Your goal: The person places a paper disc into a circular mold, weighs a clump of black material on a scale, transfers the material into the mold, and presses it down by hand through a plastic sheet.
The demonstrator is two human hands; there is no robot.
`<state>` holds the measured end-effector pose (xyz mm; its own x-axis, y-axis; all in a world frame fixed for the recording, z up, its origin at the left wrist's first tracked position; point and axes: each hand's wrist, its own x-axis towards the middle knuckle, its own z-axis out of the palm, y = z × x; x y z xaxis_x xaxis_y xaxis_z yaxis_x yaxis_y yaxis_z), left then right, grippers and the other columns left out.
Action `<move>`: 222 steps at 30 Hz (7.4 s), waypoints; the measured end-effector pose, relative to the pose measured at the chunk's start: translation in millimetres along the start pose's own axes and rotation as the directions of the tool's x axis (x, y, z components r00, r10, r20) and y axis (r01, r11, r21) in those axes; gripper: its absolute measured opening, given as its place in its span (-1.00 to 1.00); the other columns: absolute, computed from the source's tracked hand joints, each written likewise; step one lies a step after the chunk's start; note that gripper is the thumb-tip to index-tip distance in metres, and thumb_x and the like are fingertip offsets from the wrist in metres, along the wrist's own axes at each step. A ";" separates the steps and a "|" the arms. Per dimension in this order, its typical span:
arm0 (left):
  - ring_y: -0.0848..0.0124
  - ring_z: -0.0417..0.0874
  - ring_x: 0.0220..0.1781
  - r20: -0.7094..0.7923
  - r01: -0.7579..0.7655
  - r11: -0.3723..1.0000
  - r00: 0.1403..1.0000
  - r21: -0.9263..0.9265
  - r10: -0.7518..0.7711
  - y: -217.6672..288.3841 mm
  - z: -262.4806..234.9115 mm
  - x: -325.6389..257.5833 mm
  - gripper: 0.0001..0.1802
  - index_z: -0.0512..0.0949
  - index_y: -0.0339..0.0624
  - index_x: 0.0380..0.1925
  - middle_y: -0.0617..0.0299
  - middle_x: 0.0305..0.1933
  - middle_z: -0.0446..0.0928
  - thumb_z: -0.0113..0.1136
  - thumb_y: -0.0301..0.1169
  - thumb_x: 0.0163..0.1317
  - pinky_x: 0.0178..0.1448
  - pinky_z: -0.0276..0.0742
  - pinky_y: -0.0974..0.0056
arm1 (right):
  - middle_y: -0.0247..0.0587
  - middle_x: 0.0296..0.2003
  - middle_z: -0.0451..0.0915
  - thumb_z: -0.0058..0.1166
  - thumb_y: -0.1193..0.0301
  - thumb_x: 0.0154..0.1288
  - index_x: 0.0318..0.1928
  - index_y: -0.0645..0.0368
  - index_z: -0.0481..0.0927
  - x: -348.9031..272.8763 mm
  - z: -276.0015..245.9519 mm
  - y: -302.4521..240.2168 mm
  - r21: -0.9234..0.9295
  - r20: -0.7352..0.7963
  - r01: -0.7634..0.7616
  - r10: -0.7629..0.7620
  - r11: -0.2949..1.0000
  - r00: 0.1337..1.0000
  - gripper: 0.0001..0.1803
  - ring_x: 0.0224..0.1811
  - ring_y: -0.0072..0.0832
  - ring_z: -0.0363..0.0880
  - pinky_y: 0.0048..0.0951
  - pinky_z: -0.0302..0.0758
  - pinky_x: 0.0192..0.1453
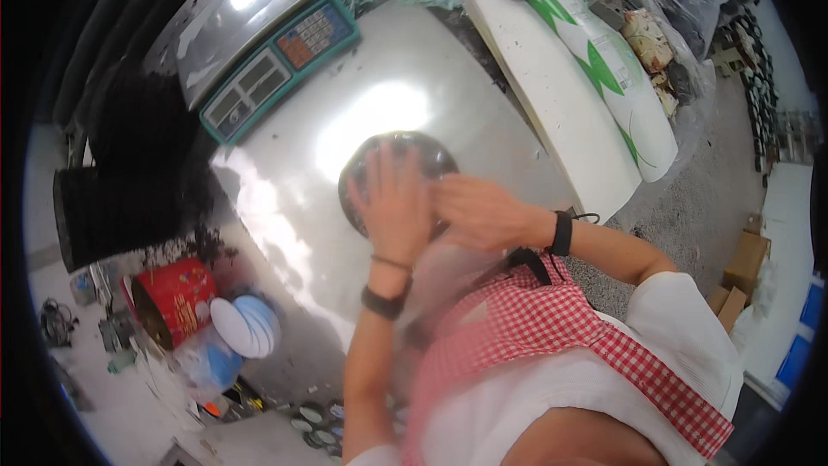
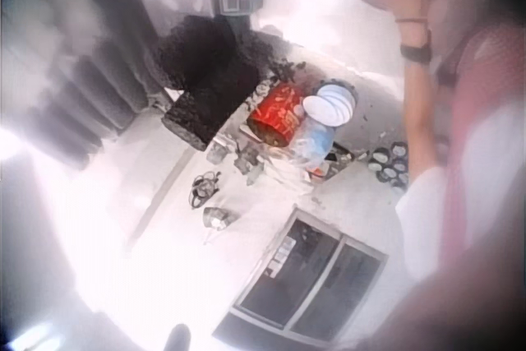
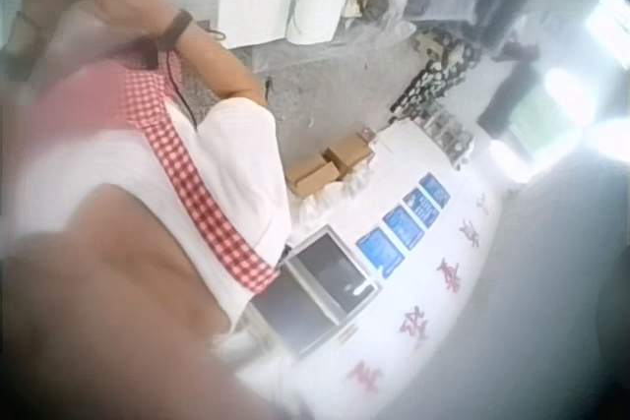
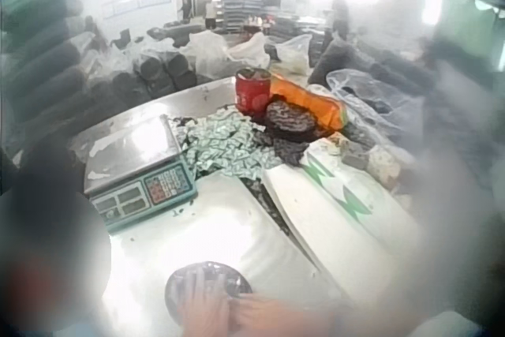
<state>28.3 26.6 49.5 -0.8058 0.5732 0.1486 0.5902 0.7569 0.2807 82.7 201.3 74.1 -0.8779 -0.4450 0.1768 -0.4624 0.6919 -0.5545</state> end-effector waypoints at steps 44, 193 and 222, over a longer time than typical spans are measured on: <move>0.03 0.22 0.45 0.049 -0.083 0.956 0.996 0.280 0.072 6.8 5.7 -19.3 -0.49 0.40 -0.02 0.28 -0.06 0.39 0.29 -0.12 -0.12 0.40 0.43 0.04 -0.11 | 0.54 -0.01 0.49 -0.07 0.39 0.27 -0.24 0.20 0.53 -156.8 -109.1 245.0 -0.725 -0.454 -0.642 0.527 0.250 0.718 -0.83 -0.03 0.23 0.55 0.08 0.51 -0.09; 0.12 0.65 -0.21 0.413 0.145 0.982 0.907 -0.118 -0.085 -107.5 -49.3 -150.6 -0.80 0.59 -0.16 -0.43 0.09 -0.34 0.62 0.12 -0.29 0.23 -0.14 0.49 0.10 | -0.16 -0.44 0.50 0.20 0.46 0.09 -0.30 0.23 0.53 -34.1 -64.8 -76.8 0.368 0.275 0.062 -0.172 0.928 0.946 -0.83 -0.24 -0.16 0.48 -0.18 0.37 -0.08; 0.13 0.63 -0.10 -0.547 0.788 0.614 0.496 -0.043 -0.675 -325.7 -60.0 -291.9 -0.66 0.65 -0.34 -0.20 0.01 -0.13 0.63 0.30 -0.25 0.20 -0.02 0.56 0.21 | -0.11 -0.33 0.59 -0.02 0.30 0.36 -0.26 0.16 0.58 25.8 -206.1 182.4 -0.415 -0.212 -0.339 0.273 0.845 0.939 -0.80 -0.22 -0.12 0.56 -0.18 0.48 -0.15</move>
<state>68.4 -406.2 -28.4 -0.8240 -0.3984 0.4028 -0.2752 0.9030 0.3300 -49.9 433.2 145.1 -0.9764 -0.1087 0.1868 -0.1447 0.9709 -0.1909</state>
